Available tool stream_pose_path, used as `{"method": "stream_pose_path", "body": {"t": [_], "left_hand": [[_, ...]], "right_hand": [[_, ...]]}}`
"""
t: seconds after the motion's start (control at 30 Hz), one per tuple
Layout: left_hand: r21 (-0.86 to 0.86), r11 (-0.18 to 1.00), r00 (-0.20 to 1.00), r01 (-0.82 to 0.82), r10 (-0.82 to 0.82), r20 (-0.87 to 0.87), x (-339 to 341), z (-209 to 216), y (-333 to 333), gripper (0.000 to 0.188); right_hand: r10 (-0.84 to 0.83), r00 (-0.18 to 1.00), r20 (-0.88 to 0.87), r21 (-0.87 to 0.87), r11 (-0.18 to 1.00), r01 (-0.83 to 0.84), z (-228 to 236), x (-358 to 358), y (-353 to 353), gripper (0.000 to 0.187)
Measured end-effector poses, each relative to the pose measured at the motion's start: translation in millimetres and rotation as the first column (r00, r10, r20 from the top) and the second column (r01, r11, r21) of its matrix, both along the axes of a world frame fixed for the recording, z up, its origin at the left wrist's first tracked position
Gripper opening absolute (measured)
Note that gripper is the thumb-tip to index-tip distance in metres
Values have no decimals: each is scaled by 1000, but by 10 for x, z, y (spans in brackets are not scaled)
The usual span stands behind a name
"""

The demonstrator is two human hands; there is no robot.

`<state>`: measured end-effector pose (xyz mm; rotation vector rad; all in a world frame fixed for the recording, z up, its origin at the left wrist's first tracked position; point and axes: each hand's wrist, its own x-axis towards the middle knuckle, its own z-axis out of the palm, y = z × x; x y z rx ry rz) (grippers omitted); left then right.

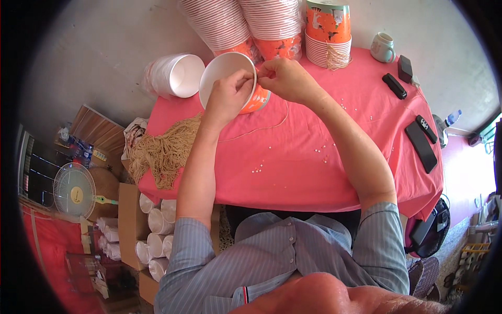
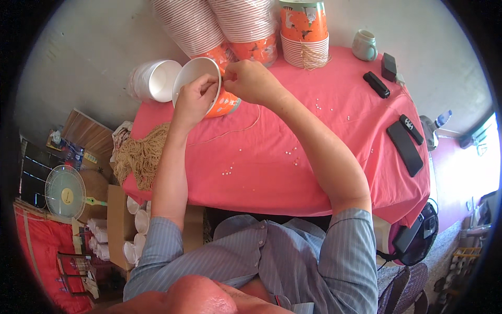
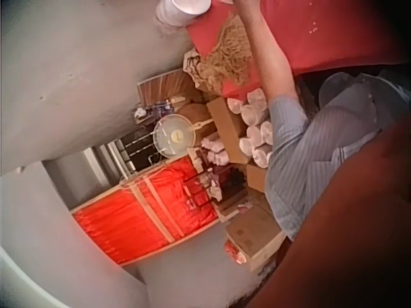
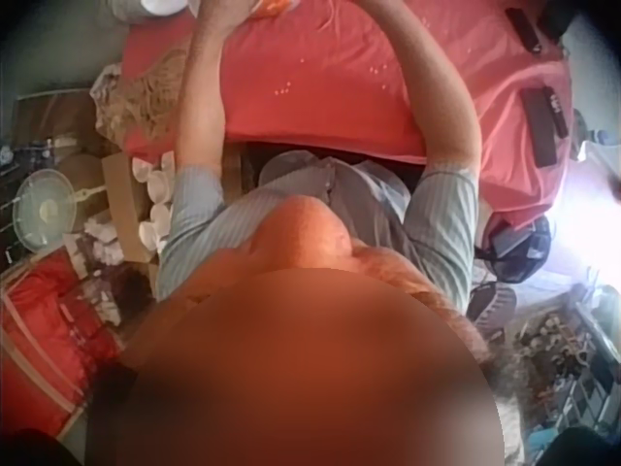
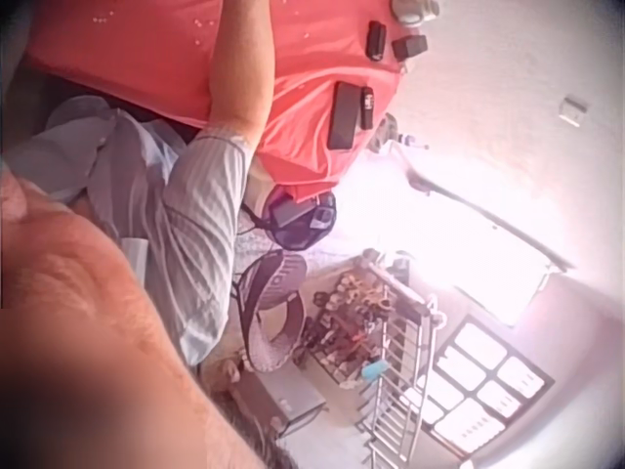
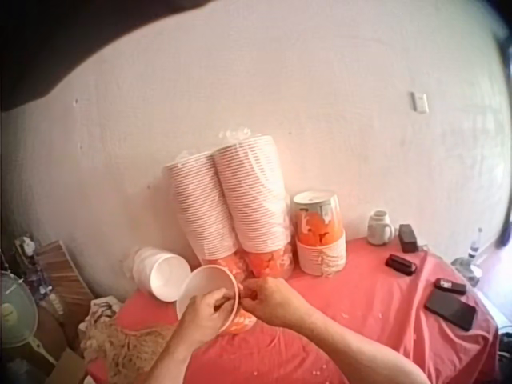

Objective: The person is putting rubber bands around the rims of paper cups.

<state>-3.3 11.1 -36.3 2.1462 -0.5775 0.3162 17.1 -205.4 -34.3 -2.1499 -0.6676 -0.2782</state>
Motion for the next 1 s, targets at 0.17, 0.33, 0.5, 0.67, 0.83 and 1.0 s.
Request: {"method": "stream_pose_path", "body": {"t": [0.17,0.33,0.5,0.67,0.83,1.0], "left_hand": [[11,998,994,-66,64,93,119,-54,-16,13],[-252,935,853,-249,335,400,167,141,-23,11],[-239,968,888,-81,179,424,-274,-201,-168,11],[-55,997,824,-57,79,562,-232,-415,-141,7],[-188,977,921,-101,164,353,-234,-486,-137,5],[-47,999,859,-8,31,511,-91,-601,-45,6]], "right_hand": [[-1,1000,-21,70,998,2,-77,38,9,22],[-3,978,-208,139,990,33,-210,194,-85,22],[270,805,-528,488,872,28,-189,234,-90,19],[292,746,-598,491,870,52,-228,297,-114,19],[252,758,-601,501,858,112,-330,339,-145,25],[96,834,-543,427,887,175,-370,346,-86,34]]}}
